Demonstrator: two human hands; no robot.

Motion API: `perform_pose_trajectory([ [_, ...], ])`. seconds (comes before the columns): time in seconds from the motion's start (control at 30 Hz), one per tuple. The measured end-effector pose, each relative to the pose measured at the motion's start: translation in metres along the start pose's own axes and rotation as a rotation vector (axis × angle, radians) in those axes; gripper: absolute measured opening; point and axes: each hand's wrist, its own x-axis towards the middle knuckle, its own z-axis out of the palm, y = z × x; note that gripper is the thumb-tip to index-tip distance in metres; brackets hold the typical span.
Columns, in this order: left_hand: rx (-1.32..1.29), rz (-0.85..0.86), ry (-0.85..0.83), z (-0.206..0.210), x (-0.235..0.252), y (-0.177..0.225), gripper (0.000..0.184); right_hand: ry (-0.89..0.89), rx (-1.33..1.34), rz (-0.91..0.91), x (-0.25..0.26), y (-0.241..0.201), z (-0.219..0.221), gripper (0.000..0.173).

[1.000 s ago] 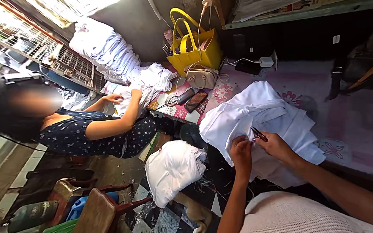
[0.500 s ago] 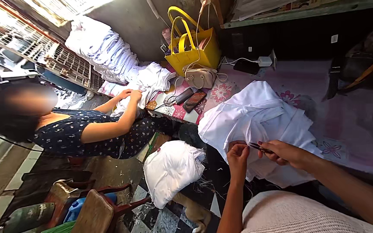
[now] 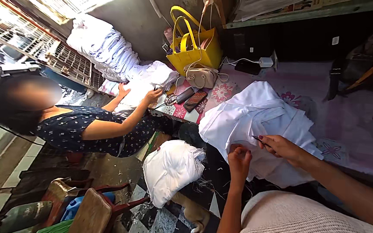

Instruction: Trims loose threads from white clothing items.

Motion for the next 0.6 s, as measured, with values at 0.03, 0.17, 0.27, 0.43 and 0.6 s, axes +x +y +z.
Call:
perform_pose_trajectory([
  [0.03,0.119,0.038,-0.024,-0.004,-0.002,0.001,0.007,0.046,-0.069,-0.099,-0.003,-0.004,0.001,0.039],
  [0.17,0.425,-0.017,-0.099,-0.009,-0.008,0.017,0.012,0.216,-0.613,-0.465,-0.003,-0.01,0.023,0.043],
  [0.27,0.499,0.016,0.074,-0.009,-0.005,0.021,0.035,0.367,-0.99,-0.498,0.021,0.004,0.046,0.042],
  [0.43,0.291,0.143,0.197,-0.025,0.015,0.03,0.056,0.636,-1.01,-0.802,0.051,0.033,0.043,0.02],
  [0.6,0.061,0.196,0.192,-0.016,0.02,0.036,0.022,0.354,-0.463,-0.437,0.034,0.005,0.02,0.026],
])
